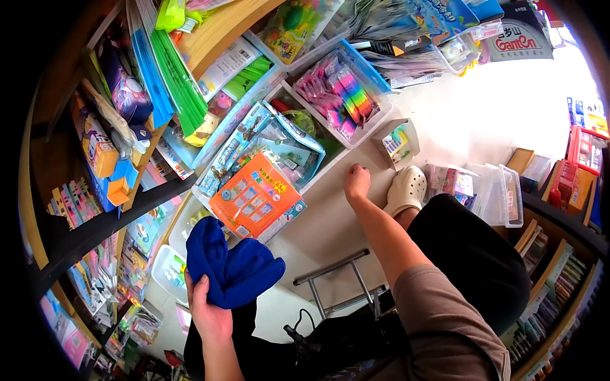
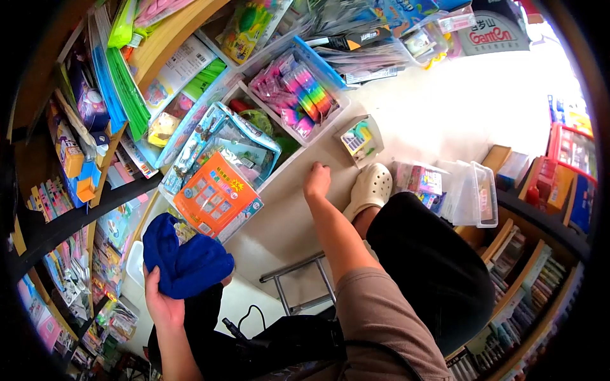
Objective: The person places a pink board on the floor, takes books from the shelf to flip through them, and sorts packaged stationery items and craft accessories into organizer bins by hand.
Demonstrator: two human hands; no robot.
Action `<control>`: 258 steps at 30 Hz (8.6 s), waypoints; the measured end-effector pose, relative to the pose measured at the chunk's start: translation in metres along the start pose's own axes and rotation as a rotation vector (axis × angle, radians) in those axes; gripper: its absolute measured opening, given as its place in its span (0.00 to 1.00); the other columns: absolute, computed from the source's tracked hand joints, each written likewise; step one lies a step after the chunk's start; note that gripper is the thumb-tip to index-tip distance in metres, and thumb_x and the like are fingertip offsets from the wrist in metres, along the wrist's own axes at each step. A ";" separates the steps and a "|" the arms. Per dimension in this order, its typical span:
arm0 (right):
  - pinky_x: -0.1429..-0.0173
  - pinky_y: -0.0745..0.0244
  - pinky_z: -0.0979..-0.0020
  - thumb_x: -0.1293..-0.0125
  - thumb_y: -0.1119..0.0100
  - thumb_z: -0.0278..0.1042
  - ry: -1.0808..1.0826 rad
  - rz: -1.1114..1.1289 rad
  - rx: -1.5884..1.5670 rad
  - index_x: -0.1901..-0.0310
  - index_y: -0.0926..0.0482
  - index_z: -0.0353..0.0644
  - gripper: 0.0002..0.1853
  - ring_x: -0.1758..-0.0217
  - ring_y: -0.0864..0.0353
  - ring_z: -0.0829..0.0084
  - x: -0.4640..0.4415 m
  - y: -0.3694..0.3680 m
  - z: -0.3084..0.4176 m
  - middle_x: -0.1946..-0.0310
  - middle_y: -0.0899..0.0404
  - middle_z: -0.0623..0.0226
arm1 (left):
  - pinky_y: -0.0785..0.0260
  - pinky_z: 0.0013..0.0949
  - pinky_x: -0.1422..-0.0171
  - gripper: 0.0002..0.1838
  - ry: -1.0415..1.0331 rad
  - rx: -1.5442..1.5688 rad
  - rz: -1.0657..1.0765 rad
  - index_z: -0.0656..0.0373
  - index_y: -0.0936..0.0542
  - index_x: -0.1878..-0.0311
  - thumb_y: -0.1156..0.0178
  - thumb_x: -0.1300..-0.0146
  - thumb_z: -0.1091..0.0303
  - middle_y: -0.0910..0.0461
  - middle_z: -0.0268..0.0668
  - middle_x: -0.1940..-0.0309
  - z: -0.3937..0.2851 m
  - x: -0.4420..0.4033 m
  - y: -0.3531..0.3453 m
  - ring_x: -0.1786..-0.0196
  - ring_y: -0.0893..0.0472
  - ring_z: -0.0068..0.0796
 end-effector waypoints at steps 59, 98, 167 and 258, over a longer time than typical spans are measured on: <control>0.39 0.43 0.59 0.40 0.53 0.39 0.243 0.554 1.128 0.50 0.24 0.48 0.17 0.38 0.37 0.66 -0.139 0.132 -0.099 0.43 0.34 0.63 | 0.44 0.41 0.35 0.25 0.052 -0.099 0.006 0.60 0.41 0.38 0.51 0.40 0.72 0.34 0.40 0.44 0.017 -0.014 -0.027 0.40 0.34 0.35; 0.53 0.32 0.63 0.45 0.38 0.47 -0.600 0.998 -0.950 0.53 0.31 0.46 0.22 0.60 0.27 0.69 0.222 -0.027 0.101 0.62 0.28 0.68 | 0.32 0.41 0.55 0.25 -0.301 -1.260 0.580 0.55 0.34 0.49 0.40 0.51 0.62 0.26 0.47 0.59 0.038 0.092 0.045 0.57 0.25 0.48; 0.58 0.23 0.65 0.46 0.36 0.32 0.022 1.027 -0.567 0.49 0.31 0.35 0.24 0.58 0.22 0.69 0.317 0.131 0.128 0.58 0.23 0.61 | 0.30 0.36 0.64 0.21 -0.424 -0.868 0.307 0.54 0.21 0.59 0.40 0.49 0.48 0.19 0.40 0.73 0.022 0.025 0.136 0.70 0.20 0.37; 0.60 0.23 0.64 0.39 0.46 0.38 -0.050 0.823 -0.199 0.57 0.30 0.38 0.13 0.65 0.25 0.65 0.201 0.060 0.167 0.62 0.28 0.61 | 0.30 0.42 0.64 0.16 -0.436 -1.437 0.315 0.54 0.22 0.73 0.43 0.47 0.50 0.24 0.41 0.68 0.029 0.055 0.151 0.66 0.23 0.43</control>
Point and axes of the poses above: each hand's wrist, its own x-axis away from the middle knuckle, its own y-axis out of the back of the hand, z = x × y, the point moved 4 cm from there along -x, towards the middle knuckle
